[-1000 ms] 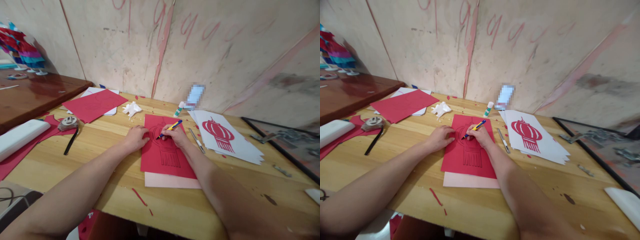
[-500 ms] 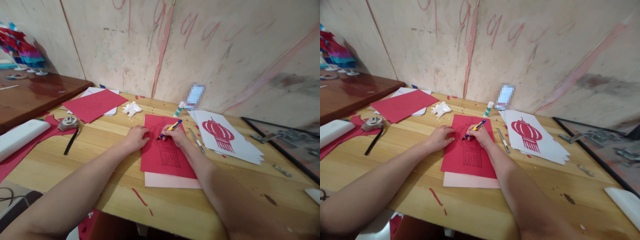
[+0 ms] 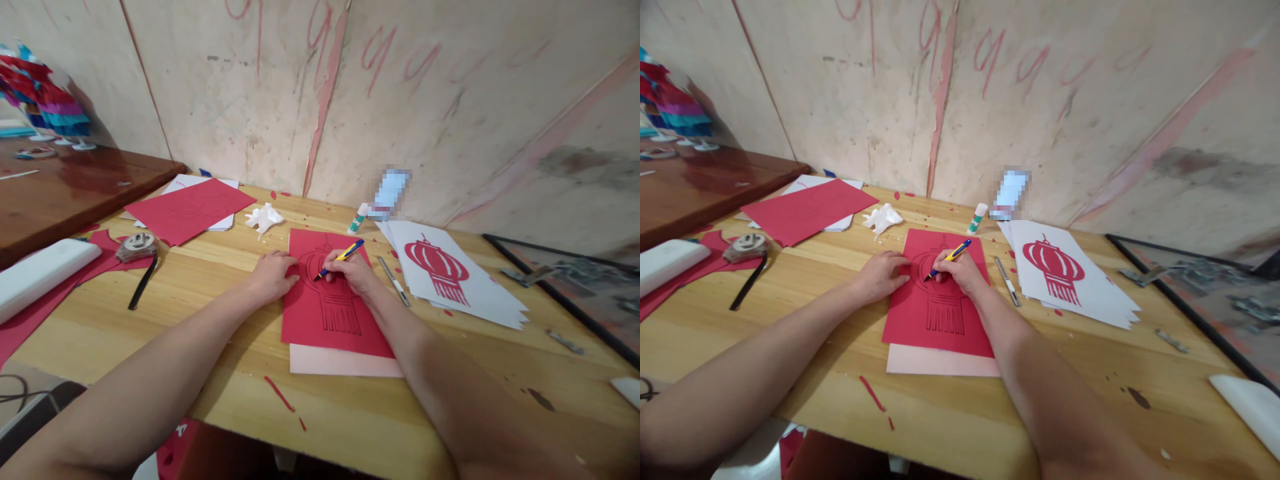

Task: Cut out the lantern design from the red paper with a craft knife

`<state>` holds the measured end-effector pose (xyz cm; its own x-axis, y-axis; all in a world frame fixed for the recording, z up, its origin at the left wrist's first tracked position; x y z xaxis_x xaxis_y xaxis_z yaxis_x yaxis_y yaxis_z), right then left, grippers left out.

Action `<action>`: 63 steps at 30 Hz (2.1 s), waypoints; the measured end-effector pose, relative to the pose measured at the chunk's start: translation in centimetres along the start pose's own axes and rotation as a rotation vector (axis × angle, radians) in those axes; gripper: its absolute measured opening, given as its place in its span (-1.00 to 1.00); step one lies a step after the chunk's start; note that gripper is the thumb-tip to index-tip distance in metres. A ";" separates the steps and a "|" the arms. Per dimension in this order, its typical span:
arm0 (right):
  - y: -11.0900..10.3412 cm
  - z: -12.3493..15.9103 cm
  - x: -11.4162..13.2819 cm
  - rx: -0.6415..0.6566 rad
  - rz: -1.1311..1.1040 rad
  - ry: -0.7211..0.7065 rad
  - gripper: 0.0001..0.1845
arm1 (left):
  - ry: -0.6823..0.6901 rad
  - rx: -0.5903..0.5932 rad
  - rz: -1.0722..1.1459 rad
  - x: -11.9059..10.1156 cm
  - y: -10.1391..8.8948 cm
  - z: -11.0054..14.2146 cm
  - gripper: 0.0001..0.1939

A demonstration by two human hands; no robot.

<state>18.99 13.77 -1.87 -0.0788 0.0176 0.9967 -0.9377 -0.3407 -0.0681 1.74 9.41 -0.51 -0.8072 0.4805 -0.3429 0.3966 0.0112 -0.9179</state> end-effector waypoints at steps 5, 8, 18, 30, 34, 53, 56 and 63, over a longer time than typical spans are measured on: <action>0.1 0.0 0.0 0.010 0.001 -0.011 -0.85 | -0.002 0.001 -0.009 -0.1 0.0 0.0 -0.76; 0.0 -0.1 -0.1 0.015 0.007 -0.011 -0.86 | -0.003 0.003 -0.005 0.0 0.0 0.0 -0.76; 0.0 0.2 0.2 0.003 0.003 -0.003 -0.88 | 0.000 0.001 0.012 -0.1 -0.1 0.0 -0.77; 0.0 0.0 0.0 0.019 0.005 0.003 -0.87 | 0.000 0.000 0.007 -0.1 0.0 0.0 -0.76; 0.0 0.1 0.1 0.000 -0.006 0.009 -0.88 | -0.003 0.010 0.000 -0.2 -0.1 0.0 -0.76; 0.0 0.2 0.2 -0.002 0.001 0.026 -0.88 | -0.002 0.010 0.006 0.0 -0.1 0.0 -0.77; 0.0 0.2 0.1 0.005 0.002 0.022 -0.88 | -0.006 0.016 0.000 0.0 0.0 0.0 -0.77; 0.0 0.1 0.0 0.014 0.004 0.023 -0.89 | -0.003 0.010 0.002 -0.2 -0.2 0.1 -0.77</action>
<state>19.02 13.63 -1.88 -0.0908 0.0378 0.9952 -0.9326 -0.3538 -0.0717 1.79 9.25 -0.29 -0.8078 0.4778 -0.3453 0.3940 0.0017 -0.9191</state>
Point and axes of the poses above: each hand's wrist, its own z-axis away from the middle knuckle, its own y-axis out of the palm, x = y × z, the point moved 6 cm from there along -z, towards the middle knuckle, and after that the axes turned 6 degrees about y, right-handed, at the moved point
